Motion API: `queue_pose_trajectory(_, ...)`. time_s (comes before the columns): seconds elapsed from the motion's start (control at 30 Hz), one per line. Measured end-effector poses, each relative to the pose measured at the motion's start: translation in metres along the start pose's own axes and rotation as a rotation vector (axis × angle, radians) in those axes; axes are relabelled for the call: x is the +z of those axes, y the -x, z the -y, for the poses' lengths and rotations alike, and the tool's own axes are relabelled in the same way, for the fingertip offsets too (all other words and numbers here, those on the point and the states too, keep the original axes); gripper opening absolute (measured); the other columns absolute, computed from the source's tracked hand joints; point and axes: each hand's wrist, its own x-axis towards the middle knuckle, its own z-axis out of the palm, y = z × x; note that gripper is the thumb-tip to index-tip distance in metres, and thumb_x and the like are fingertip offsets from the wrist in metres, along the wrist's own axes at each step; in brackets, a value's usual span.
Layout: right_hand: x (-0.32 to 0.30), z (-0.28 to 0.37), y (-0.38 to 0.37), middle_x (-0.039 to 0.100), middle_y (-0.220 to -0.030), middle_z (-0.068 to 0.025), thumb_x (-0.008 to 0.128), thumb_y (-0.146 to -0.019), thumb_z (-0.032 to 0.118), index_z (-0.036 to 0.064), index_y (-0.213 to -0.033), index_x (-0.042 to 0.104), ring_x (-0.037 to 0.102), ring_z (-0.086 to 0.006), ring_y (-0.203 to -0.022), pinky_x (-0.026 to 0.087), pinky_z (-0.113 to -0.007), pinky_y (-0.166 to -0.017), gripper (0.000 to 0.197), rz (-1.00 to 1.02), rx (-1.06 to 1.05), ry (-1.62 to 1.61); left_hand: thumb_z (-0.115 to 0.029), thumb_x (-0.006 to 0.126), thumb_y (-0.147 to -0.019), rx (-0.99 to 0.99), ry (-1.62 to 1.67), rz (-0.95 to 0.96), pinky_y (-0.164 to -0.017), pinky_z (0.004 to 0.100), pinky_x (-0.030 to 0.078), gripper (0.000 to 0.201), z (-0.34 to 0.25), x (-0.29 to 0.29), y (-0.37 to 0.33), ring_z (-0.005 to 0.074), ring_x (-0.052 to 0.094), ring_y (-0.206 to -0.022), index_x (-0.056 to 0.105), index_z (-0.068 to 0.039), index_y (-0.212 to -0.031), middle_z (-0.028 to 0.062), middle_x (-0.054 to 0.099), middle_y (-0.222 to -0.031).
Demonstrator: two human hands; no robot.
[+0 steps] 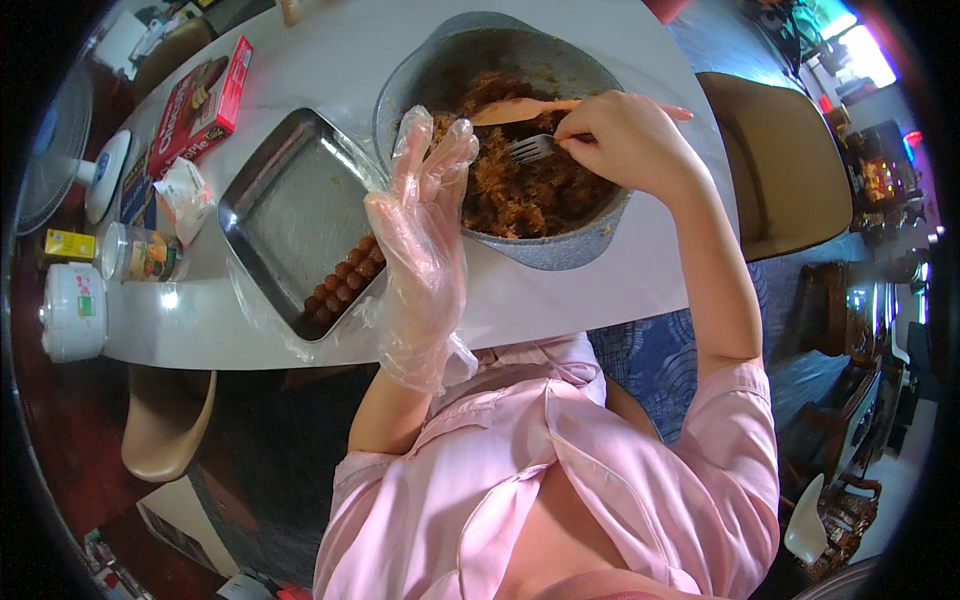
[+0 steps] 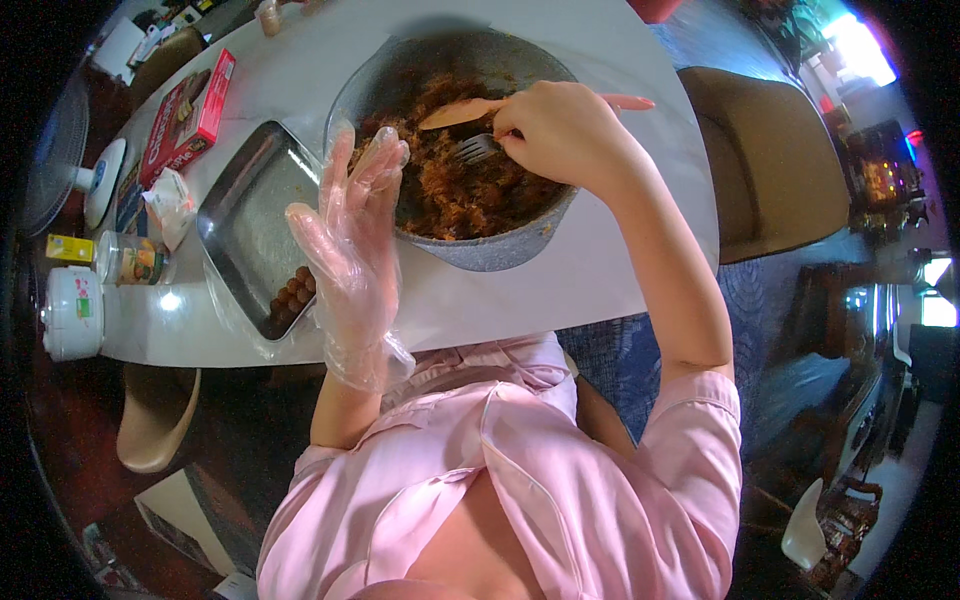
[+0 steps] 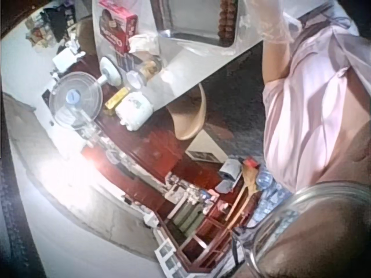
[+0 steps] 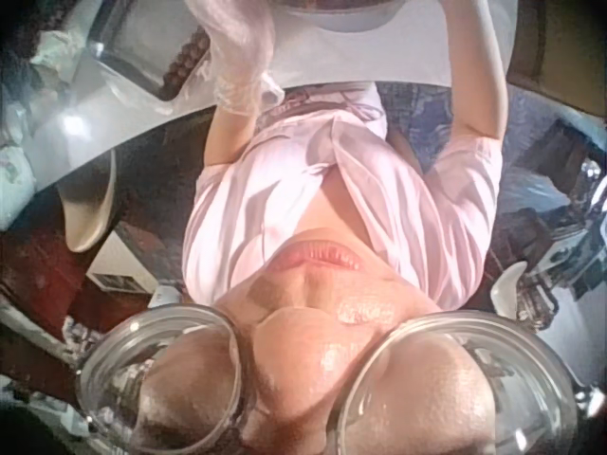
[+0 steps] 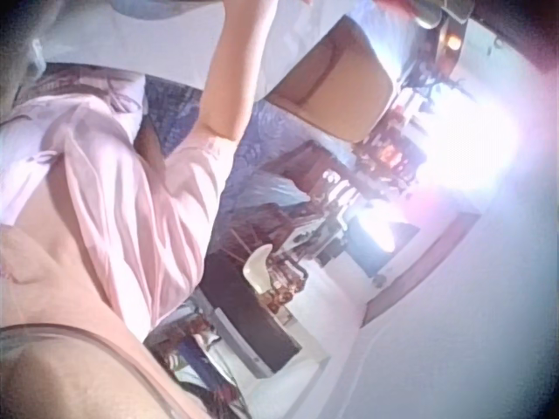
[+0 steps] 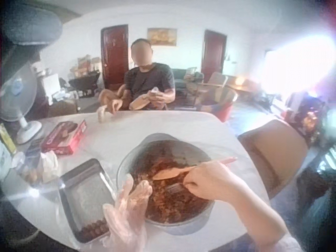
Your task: The person prepares food by taking a portion of a mixture from a bowl using a fork, placing it into a gloved hand, and then rolling the mixture between both palms to form a cylindrical shape. Each shaped piece is then placed onto a metal tray alongside others.
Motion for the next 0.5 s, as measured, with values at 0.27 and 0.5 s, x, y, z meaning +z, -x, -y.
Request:
queue_pose_trajectory(0.27, 0.001, -0.001, 0.002, 0.071, -0.077, -0.0116, 0.06, -0.076, 0.017, 0.0072, -0.085, 0.075, 0.066, -0.033, -0.072, 0.053, -0.044, -0.071, 0.02, 0.09, -0.162, -0.242, -0.069, 0.028, -0.098, -0.029, 0.075, -0.039, -0.118, 0.0405, 0.028, 0.089, -0.005, 0.002, 0.001, 0.0295, 0.044, -0.136, 0.032, 0.003, -0.149, 0.0236, 0.05, -0.139)
queue_pose_trajectory(0.5, 0.006, -0.01, 0.006, 0.069, -0.075, -0.0059, 0.065, -0.082, 0.021, 0.0046, -0.091, 0.075, 0.063, -0.0191, -0.065, 0.049, -0.033, -0.064, 0.021, 0.34, -0.013, -0.605, -0.058, 0.038, -0.102, -0.062, 0.142, -0.05, -0.117, 0.039, 0.031, 0.078, -0.013, 0.002, -0.002, 0.0307, 0.047, -0.133, 0.033, 0.005, -0.148, 0.0231, 0.051, -0.138)
